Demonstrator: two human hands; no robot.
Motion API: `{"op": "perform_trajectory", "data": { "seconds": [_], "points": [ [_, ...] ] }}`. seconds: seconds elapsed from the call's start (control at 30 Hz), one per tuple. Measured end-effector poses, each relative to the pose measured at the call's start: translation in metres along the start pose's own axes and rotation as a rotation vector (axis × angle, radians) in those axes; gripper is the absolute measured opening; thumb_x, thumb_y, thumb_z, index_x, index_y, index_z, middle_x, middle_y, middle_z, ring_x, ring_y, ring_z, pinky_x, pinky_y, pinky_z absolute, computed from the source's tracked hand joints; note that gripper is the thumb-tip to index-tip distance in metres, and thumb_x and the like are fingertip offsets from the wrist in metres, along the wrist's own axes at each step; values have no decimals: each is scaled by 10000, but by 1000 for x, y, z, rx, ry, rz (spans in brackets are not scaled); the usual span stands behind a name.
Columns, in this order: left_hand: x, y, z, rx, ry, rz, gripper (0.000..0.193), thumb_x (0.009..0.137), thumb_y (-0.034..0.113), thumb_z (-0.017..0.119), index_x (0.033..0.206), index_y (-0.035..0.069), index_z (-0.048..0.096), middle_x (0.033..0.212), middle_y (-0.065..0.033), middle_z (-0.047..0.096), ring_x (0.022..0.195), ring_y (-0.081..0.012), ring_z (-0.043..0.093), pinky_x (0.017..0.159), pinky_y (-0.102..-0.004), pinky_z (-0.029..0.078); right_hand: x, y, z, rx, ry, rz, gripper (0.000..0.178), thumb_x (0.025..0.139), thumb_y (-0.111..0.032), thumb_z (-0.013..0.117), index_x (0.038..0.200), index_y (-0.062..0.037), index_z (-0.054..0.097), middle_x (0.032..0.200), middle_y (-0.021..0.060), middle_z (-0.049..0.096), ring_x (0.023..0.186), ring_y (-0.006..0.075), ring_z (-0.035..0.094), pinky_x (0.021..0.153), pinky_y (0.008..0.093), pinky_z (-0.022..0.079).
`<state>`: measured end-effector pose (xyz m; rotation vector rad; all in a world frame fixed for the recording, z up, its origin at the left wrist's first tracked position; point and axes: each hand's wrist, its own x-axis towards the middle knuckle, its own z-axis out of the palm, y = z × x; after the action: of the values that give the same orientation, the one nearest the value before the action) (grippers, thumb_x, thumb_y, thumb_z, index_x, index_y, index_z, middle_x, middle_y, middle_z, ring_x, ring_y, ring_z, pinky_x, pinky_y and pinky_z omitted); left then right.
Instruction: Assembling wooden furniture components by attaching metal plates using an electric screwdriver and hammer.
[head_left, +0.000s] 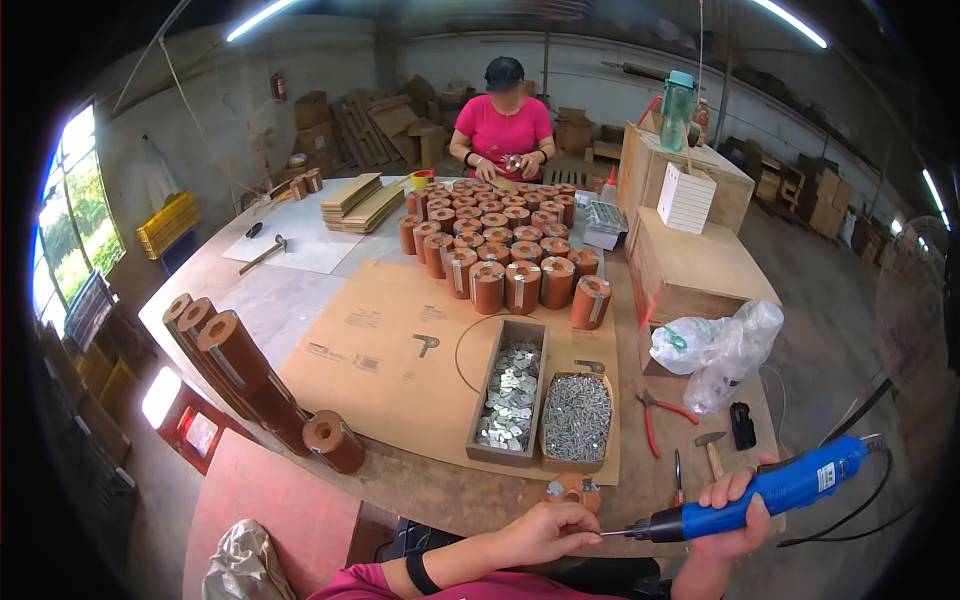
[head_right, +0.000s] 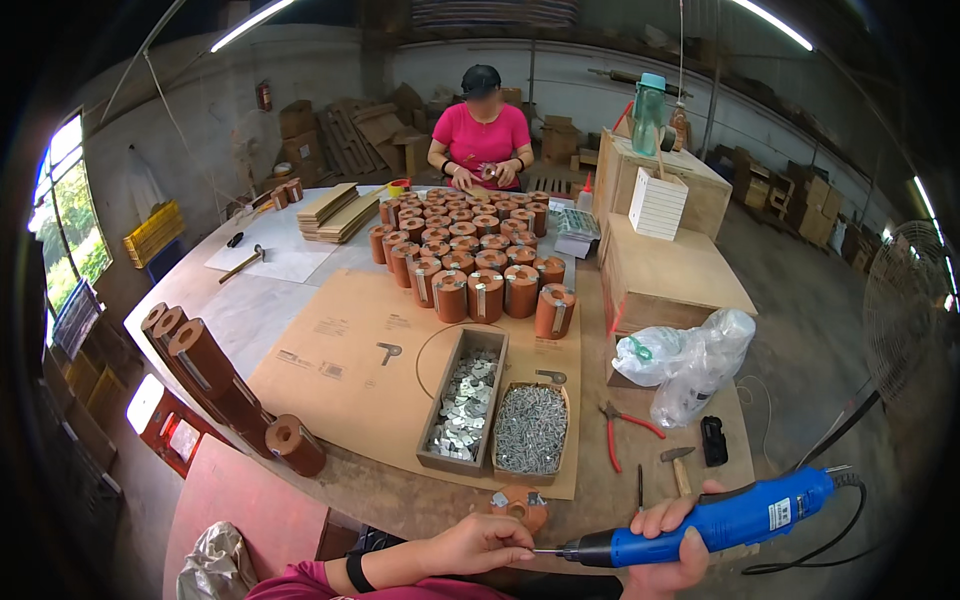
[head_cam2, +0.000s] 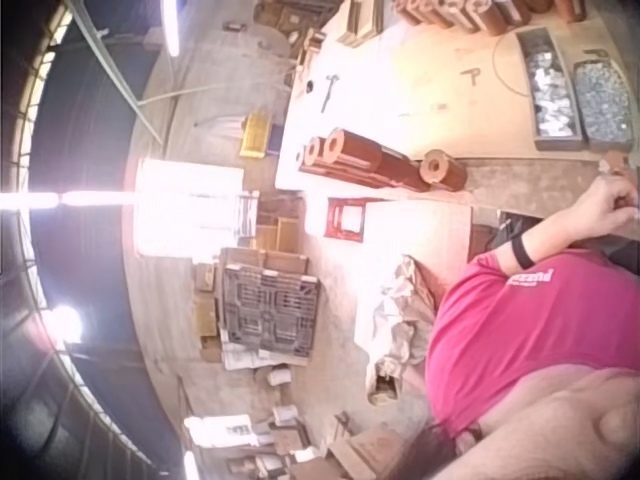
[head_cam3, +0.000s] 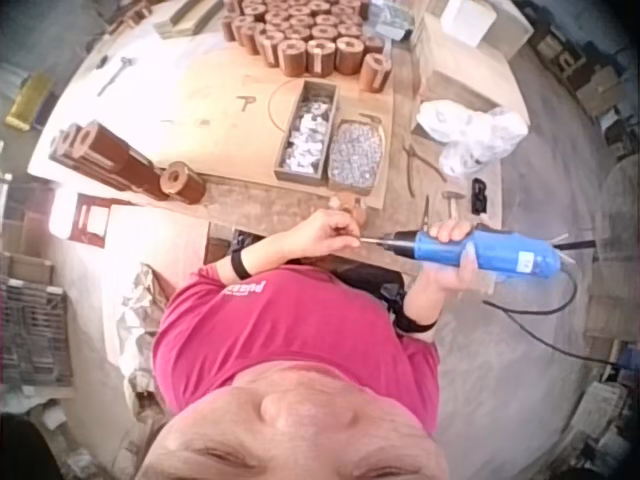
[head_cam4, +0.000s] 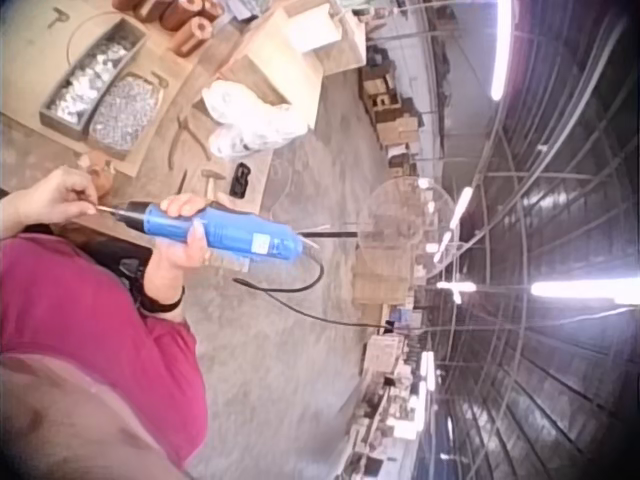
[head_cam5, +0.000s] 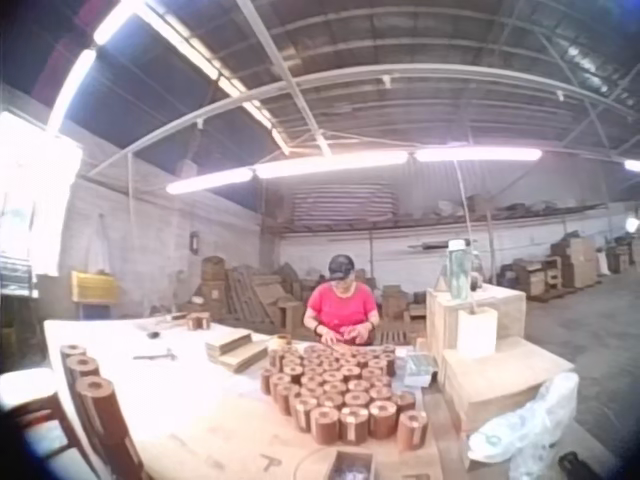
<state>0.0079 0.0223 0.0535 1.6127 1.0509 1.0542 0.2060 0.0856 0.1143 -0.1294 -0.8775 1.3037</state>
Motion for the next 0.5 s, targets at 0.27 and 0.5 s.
{"op": "perform_trajectory", "data": {
  "seconds": [0.27, 0.5],
  "points": [
    [2, 0, -2, 40, 23, 41, 151, 806, 163, 605, 850, 19, 605, 718, -56, 579, 646, -137, 555, 585, -252, 439, 1, 5, 1, -71, -29, 4, 549, 781, -195, 495, 1243, -48, 236, 736, 72, 463, 614, 158, 472, 561, 302, 461],
    [-4, -2, 3, -42, 19, 17, 164, 803, 177, 607, 848, 19, 609, 697, -60, 575, 624, -142, 548, 573, -265, 439, -4, 1, 8, -42, -24, 15, 570, 771, -201, 509, 1242, -51, 226, 731, 72, 456, 618, 162, 480, 570, 306, 462]
  ]
}}
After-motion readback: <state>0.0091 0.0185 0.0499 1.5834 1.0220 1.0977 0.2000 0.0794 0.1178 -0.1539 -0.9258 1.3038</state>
